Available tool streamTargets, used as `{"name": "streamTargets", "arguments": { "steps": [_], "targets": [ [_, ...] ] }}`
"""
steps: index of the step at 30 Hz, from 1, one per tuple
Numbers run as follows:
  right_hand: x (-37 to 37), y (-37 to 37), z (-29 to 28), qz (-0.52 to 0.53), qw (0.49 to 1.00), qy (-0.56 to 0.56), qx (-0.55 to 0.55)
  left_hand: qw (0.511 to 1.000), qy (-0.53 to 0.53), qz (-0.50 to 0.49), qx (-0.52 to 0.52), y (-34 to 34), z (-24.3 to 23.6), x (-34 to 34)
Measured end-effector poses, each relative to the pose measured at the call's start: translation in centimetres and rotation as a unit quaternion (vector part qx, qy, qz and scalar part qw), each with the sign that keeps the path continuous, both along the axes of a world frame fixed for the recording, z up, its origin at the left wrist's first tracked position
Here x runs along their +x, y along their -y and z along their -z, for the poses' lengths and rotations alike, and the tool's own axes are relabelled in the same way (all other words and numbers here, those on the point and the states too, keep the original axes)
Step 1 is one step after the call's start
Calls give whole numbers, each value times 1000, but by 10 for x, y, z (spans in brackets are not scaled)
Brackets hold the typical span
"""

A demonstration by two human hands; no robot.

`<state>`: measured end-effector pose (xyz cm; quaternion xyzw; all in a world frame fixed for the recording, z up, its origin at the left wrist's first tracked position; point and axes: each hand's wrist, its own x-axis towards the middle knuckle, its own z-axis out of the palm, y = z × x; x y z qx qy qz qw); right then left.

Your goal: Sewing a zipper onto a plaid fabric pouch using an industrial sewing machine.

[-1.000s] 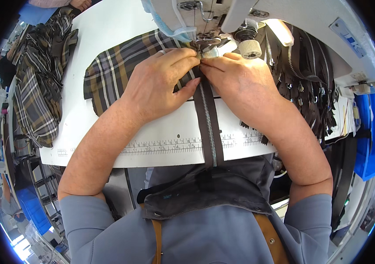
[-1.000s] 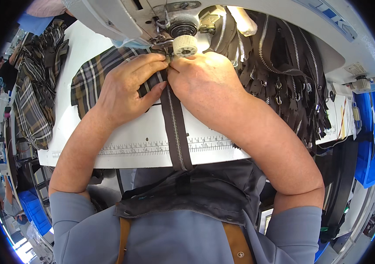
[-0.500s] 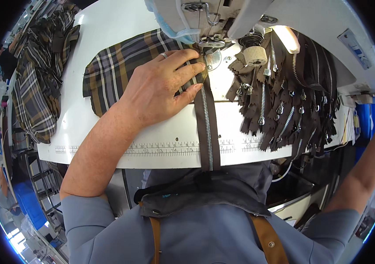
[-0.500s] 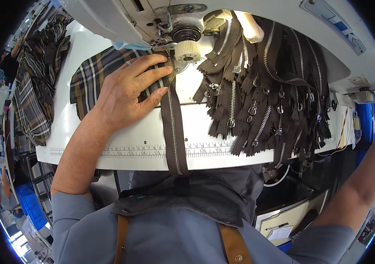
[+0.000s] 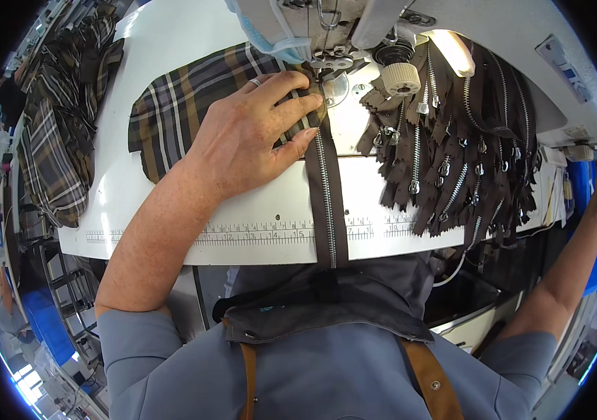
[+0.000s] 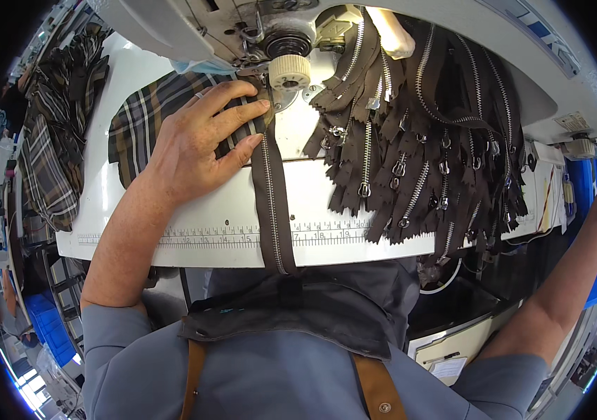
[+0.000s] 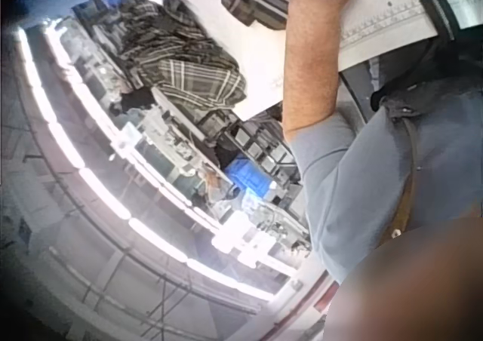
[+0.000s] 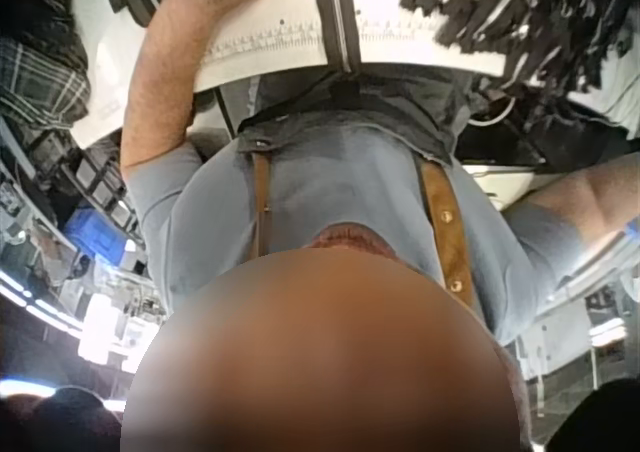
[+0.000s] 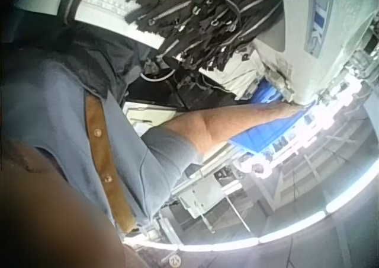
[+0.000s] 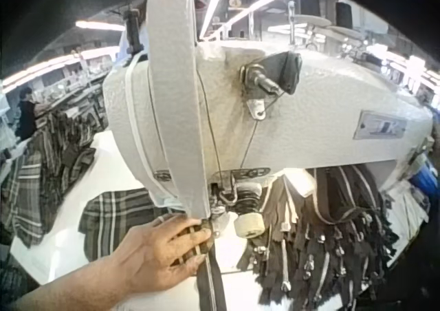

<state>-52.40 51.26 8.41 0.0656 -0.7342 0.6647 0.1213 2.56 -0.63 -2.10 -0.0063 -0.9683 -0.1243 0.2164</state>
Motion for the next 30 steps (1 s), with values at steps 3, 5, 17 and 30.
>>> {"name": "streamTargets", "arguments": {
  "steps": [3, 5, 17, 30],
  "targets": [
    [22, 14, 9, 29, 999, 11, -25, 1000, 0, 1, -2, 0, 0, 0],
    [31, 19, 12, 41, 999, 14, -33, 1000, 0, 4, -4, 0, 0, 1],
    [123, 48, 26, 148, 937, -285, 139, 1000, 18, -14, -13, 3, -1, 2],
    [391, 318, 58, -312, 736, -464, 382, 1000, 25, -14, -6, 3, -2, 1]
  ]
}}
